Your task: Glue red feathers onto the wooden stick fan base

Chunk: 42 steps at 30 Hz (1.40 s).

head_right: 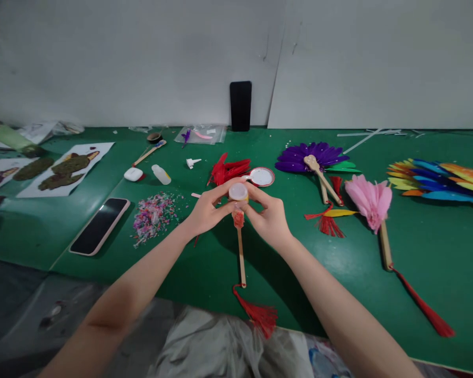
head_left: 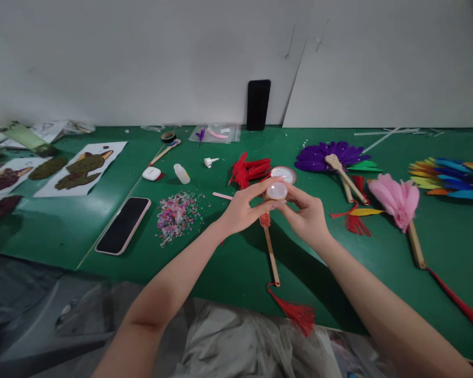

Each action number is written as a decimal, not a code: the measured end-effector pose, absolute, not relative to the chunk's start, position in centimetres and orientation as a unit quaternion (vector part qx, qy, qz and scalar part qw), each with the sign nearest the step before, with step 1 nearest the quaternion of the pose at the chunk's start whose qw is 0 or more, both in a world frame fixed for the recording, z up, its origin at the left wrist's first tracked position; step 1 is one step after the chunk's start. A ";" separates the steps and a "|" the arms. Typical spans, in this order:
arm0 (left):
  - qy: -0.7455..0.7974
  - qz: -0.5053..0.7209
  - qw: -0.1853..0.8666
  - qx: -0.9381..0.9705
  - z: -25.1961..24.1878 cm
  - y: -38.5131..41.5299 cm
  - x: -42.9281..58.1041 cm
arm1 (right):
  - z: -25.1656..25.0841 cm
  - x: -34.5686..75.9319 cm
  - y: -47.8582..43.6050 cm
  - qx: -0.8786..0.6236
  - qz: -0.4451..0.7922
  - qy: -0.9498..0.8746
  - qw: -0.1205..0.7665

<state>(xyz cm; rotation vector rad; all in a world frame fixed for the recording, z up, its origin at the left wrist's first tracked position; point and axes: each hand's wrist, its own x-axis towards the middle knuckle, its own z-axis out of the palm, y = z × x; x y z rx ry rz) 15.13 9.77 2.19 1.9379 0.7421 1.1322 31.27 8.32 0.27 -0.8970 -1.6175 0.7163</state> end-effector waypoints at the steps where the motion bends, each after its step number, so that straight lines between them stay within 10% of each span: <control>1: 0.291 0.442 0.389 0.754 2.3 9.6 15.2 | 0.4 31.3 8.1 -0.384 0.304 -0.682 0.544; 30: 0.344 0.425 0.404 0.734 1.8 9.0 15.3 | -0.7 30.3 8.0 -0.379 0.365 -0.659 0.538; 42: 0.445 0.418 0.241 0.754 1.2 8.9 14.9 | -0.6 30.5 8.2 -0.389 0.418 -0.637 0.518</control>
